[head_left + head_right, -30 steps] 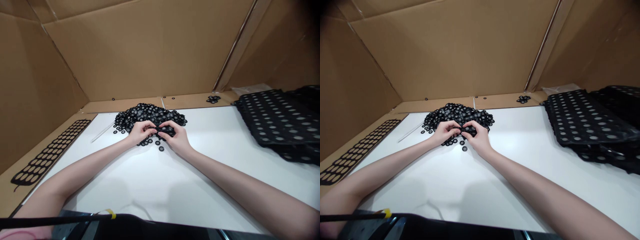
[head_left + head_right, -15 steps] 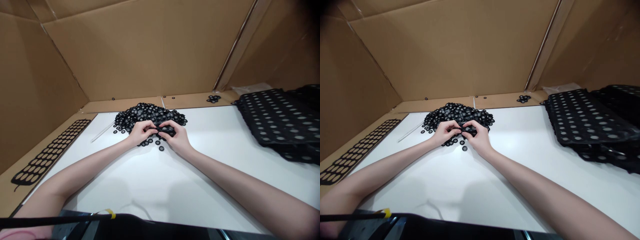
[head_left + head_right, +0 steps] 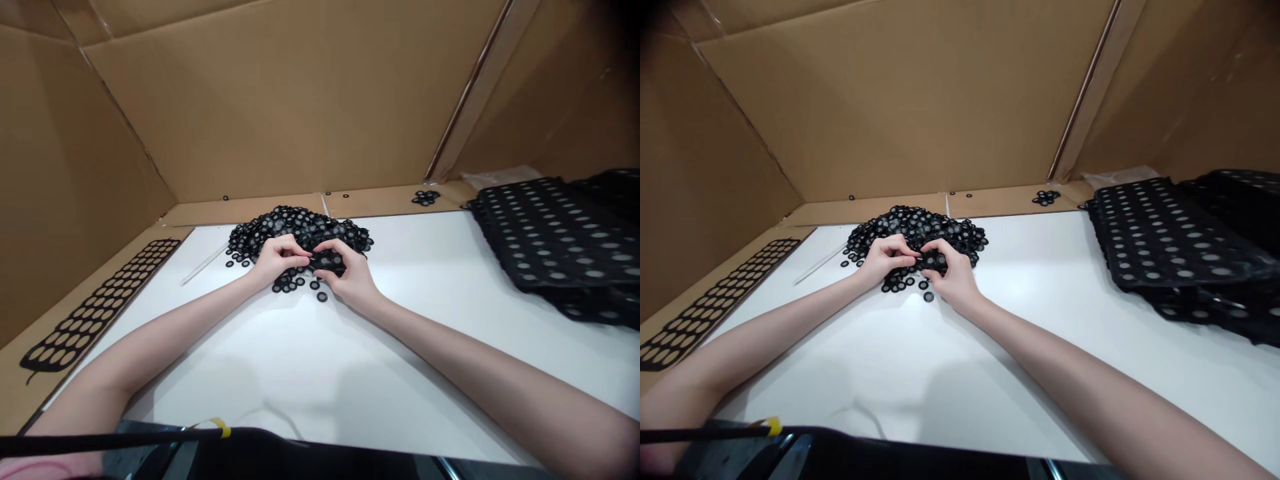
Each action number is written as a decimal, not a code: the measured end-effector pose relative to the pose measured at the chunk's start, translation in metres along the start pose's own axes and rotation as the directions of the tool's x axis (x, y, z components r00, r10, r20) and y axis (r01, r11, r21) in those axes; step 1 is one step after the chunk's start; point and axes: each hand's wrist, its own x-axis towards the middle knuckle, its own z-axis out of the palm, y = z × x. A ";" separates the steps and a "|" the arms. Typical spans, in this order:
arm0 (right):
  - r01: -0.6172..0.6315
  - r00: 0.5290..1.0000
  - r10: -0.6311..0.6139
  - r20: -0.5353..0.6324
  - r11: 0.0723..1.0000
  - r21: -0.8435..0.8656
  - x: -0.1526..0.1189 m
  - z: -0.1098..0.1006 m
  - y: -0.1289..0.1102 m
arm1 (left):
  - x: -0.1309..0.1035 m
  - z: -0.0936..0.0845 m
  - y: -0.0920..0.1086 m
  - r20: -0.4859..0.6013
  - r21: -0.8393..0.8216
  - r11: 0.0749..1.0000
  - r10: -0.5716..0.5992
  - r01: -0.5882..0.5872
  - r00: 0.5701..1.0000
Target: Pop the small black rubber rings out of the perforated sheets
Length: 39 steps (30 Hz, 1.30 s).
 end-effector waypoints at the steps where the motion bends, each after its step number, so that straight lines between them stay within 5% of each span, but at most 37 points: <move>1: -0.004 1.000 0.004 0.000 1.000 -0.006 0.000 0.000 -0.001 | 0.000 0.000 0.000 -0.005 -0.047 0.998 -0.029 0.029 1.000; 15: -0.052 0.997 0.054 0.059 0.998 -0.025 -0.001 0.001 -0.003 | 0.002 -0.003 0.001 -0.108 -0.262 0.950 -0.202 0.168 0.974; 20: -0.027 1.000 0.027 -0.013 1.000 0.000 0.000 -0.001 0.000 | -0.001 -0.006 0.006 0.000 0.045 0.998 0.046 -0.046 0.999; 26: 0.008 1.000 -0.008 0.024 1.000 -0.028 -0.001 -0.001 -0.001 | -0.006 0.004 0.009 0.096 0.313 0.896 0.301 -0.316 0.949; 29: -0.010 0.999 0.011 0.047 0.999 -0.036 -0.001 -0.001 -0.002 | -0.006 0.006 0.008 0.104 0.300 0.917 0.243 -0.263 0.964; 33: -0.045 0.996 0.048 0.078 0.998 -0.039 -0.001 0.000 -0.004 | -0.002 0.005 0.006 -0.051 0.154 0.987 0.055 -0.047 0.997; 39: -0.045 0.992 0.046 0.114 0.999 -0.011 -0.003 0.001 -0.004 | 0.013 -0.010 0.001 -0.310 -0.138 0.980 -0.178 0.141 0.934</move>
